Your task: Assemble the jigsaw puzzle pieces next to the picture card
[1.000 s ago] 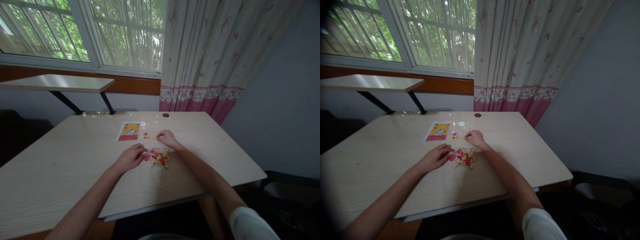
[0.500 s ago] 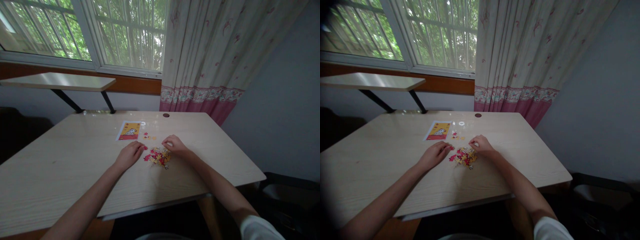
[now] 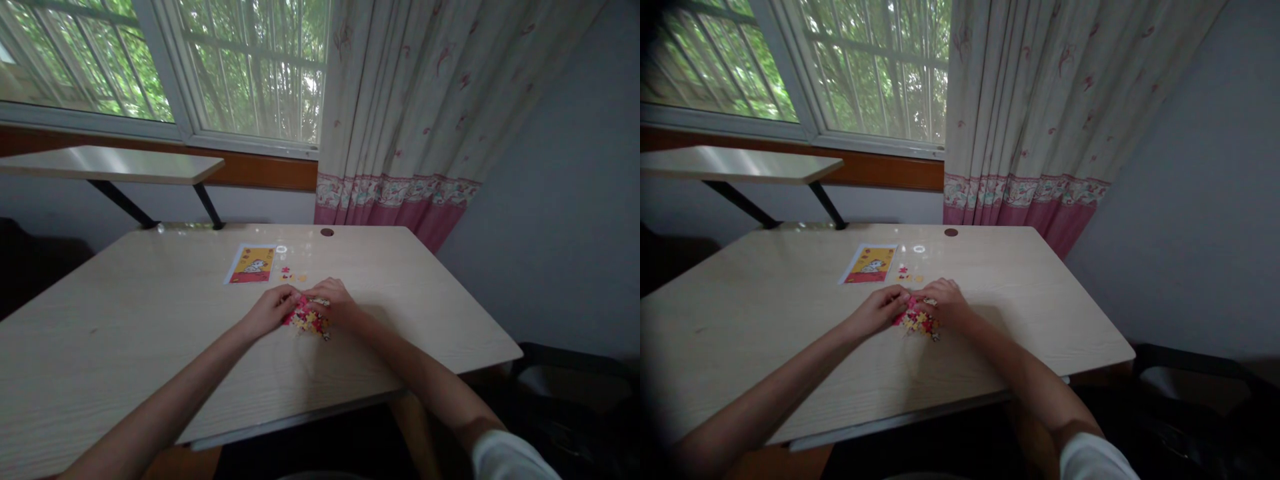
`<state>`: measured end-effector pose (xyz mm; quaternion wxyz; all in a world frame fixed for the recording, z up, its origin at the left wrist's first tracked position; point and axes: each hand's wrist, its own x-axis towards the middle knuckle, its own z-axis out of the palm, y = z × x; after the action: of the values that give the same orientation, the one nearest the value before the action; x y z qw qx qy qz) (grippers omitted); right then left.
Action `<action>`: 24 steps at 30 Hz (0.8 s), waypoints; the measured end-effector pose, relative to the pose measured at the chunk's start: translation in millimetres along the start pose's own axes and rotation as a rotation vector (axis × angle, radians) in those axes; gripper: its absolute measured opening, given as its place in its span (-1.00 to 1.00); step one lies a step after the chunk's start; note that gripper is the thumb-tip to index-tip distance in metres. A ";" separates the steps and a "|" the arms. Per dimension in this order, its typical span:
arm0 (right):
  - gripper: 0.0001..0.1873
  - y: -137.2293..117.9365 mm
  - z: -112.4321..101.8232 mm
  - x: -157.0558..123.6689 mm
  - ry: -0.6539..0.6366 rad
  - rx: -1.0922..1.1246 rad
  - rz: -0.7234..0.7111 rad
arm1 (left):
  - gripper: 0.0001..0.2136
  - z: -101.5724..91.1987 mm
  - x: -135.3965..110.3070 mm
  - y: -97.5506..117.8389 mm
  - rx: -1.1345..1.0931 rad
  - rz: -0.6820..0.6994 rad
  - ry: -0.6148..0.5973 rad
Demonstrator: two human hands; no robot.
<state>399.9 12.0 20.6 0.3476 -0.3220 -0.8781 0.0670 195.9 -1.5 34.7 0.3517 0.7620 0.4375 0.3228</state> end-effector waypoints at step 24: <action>-0.78 3.2 -17.3 4.2 0.048 -0.096 0.022 | -0.68 9.6 -3.5 9.0 -0.258 -0.135 -0.016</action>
<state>410.5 15.2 34.9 0.3519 -0.3493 -0.8682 0.0206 206.2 -10.5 36.2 0.4711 0.6820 0.4397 0.3458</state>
